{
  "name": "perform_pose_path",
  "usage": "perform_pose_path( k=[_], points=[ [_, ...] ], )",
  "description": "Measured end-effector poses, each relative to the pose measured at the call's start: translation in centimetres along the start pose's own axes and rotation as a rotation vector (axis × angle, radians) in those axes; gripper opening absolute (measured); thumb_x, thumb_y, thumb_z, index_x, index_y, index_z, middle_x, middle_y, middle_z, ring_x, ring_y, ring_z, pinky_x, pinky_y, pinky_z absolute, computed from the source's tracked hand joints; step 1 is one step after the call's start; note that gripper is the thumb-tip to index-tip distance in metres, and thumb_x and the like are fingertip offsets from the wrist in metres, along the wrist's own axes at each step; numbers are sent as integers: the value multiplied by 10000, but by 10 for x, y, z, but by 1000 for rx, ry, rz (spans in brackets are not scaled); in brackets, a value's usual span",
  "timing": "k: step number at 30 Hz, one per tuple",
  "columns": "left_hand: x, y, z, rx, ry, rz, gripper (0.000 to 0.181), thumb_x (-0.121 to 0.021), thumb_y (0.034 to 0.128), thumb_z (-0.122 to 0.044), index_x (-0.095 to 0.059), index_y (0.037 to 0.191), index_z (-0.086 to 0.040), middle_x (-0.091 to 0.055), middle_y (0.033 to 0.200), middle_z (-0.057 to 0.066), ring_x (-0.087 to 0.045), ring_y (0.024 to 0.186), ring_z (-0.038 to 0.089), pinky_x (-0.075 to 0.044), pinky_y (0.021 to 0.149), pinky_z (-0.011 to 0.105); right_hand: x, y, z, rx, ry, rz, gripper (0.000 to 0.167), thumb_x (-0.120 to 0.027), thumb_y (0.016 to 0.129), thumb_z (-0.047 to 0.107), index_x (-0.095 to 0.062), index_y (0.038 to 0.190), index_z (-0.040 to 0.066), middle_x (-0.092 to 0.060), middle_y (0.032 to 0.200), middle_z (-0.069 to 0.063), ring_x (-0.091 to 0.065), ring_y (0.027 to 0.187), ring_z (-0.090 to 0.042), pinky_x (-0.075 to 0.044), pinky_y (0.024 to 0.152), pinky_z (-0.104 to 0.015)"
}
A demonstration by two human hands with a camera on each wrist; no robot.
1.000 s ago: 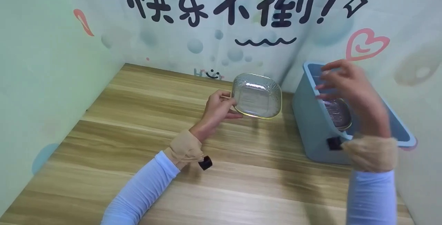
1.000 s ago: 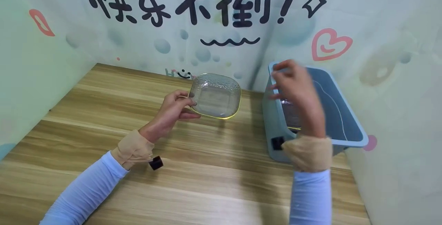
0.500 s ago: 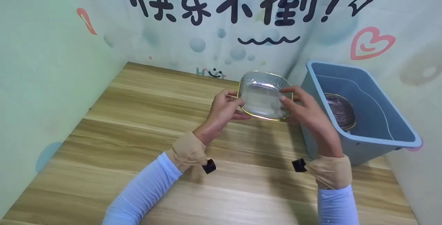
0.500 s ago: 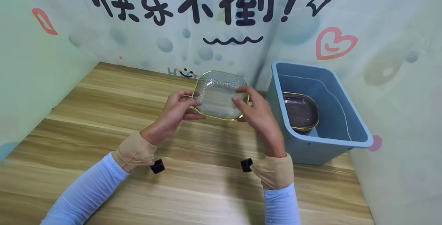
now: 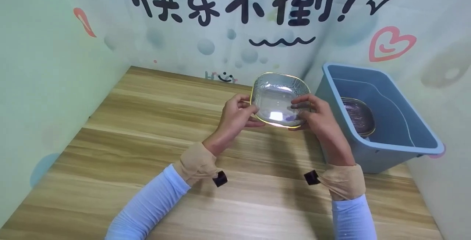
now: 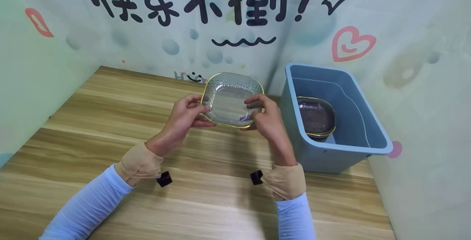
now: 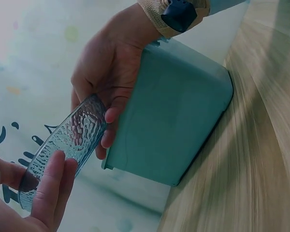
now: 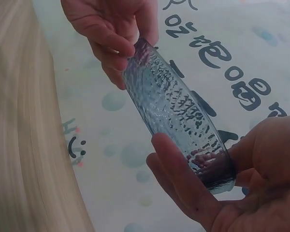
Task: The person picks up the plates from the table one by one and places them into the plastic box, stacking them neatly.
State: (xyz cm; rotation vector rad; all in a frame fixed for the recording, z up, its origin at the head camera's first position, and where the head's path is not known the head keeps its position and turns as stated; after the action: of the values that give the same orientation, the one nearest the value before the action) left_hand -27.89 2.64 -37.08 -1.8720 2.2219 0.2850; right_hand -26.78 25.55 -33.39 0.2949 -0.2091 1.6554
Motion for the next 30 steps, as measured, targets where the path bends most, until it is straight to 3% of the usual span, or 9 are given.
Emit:
perform_pose_path(
  k=[6,9,13,16,23,30],
  points=[
    [1,-1,-1,-23,5,21,394,-603,941,-11,-507,1320,42,-585,1107,174,-742,678,231,-664,741,391,2,-1,5,-14,-23,-19,426,-447,915,-136,-549,1317,-36,-555,1259,-158,-681,864,-167,-660,709,-337],
    [1,-2,-3,-35,-6,23,360,-626,993,-113,-523,1311,21,-597,1071,147,-742,656,221,-664,730,392,2,-3,6,-7,22,-17,417,-440,927,-131,-561,1308,-12,-555,1257,-148,-699,874,-186,-663,725,-369],
    [2,-4,-8,-49,-28,30,374,-517,1082,-326,-559,1269,-5,-618,1012,153,-742,635,241,-664,715,419,3,-4,7,35,73,-56,402,-424,921,-134,-587,1259,7,-569,1228,-135,-702,853,-187,-663,701,-379],
    [3,-2,-9,-46,-36,25,457,-412,1109,-394,-576,1244,10,-623,997,168,-734,630,263,-663,704,434,4,-4,8,65,87,-80,395,-408,915,-140,-589,1236,1,-571,1218,-137,-713,836,-185,-663,685,-379],
    [7,4,-2,41,47,70,419,-448,1096,-352,-618,1180,22,-654,1011,159,-718,620,242,-660,658,391,14,-6,16,42,-13,-90,391,-409,934,-106,-584,1253,37,-564,1280,-122,-692,904,-196,-664,714,-367],
    [7,3,0,75,152,142,292,-514,1065,-248,-633,1174,-5,-657,1056,151,-735,700,295,-650,642,327,46,-15,37,59,-60,-147,378,-415,977,-89,-605,1268,58,-541,1283,-79,-657,1009,-236,-649,759,-294]
  ],
)
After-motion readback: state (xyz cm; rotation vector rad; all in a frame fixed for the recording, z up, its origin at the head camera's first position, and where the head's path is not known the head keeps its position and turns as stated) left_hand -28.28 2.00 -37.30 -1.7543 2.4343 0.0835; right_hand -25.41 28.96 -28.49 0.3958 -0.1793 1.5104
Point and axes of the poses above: each hand's wrist, its own y-axis towards the middle knuckle, its own x-axis out of the back of the hand, z = x × y, the point moved 1 cm from there along y, towards the middle knuckle
